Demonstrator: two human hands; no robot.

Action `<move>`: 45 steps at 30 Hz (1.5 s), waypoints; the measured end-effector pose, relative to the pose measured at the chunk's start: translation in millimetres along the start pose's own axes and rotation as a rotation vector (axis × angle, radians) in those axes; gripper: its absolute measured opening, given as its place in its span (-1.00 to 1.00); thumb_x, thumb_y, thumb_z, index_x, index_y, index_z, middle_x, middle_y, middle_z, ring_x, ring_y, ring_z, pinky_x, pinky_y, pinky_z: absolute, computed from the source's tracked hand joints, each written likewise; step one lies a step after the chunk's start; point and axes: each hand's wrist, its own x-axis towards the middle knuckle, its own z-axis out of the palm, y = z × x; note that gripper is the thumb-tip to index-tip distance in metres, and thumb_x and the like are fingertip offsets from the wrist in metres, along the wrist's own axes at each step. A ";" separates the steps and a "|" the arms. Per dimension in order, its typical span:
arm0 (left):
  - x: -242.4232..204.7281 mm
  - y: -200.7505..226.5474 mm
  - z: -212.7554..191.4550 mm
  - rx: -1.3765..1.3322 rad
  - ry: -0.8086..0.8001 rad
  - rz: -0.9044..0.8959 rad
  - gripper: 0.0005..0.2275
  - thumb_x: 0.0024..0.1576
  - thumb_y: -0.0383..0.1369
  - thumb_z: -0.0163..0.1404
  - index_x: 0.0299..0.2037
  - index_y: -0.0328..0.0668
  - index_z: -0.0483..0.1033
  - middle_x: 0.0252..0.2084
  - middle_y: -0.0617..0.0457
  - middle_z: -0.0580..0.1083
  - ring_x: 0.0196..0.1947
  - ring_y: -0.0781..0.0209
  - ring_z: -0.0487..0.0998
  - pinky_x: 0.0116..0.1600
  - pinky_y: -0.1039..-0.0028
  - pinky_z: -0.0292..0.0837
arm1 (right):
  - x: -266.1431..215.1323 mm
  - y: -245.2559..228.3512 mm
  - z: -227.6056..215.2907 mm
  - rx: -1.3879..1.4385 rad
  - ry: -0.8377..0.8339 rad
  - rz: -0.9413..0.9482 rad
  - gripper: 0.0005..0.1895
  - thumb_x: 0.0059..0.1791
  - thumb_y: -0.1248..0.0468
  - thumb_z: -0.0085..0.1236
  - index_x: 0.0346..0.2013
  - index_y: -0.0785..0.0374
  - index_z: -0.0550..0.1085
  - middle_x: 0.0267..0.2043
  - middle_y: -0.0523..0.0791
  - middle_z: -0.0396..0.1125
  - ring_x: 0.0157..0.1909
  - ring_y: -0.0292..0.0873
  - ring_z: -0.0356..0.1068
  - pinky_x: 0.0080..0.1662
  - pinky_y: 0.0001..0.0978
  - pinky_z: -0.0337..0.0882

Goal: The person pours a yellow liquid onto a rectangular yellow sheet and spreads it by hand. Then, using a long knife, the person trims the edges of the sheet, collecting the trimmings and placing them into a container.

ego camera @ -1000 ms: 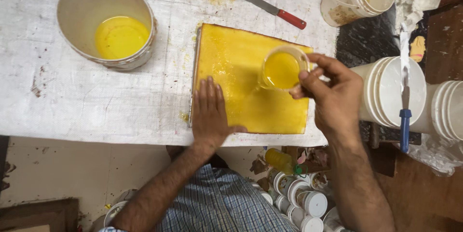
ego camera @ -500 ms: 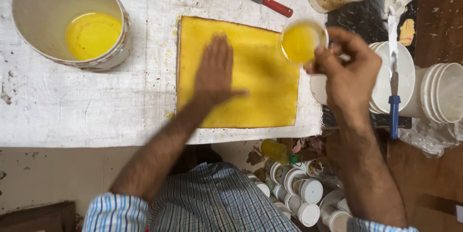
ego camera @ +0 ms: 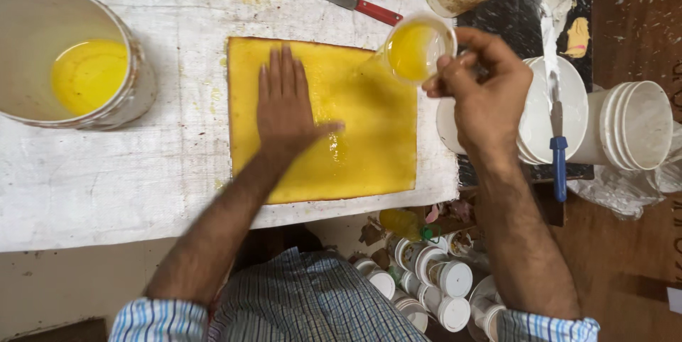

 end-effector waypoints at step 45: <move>-33.2 83.2 20.7 -0.068 -0.148 0.348 0.18 -0.25 0.49 -0.04 0.51 -0.18 -0.02 0.58 -0.22 -0.18 0.56 -0.22 -0.31 0.50 -0.16 -0.42 | 3.6 70.2 -95.0 -0.494 0.151 -0.186 -0.77 0.09 0.53 0.18 0.06 0.46 0.50 -0.37 -0.11 0.42 -0.31 -0.23 0.59 -0.29 -0.46 0.64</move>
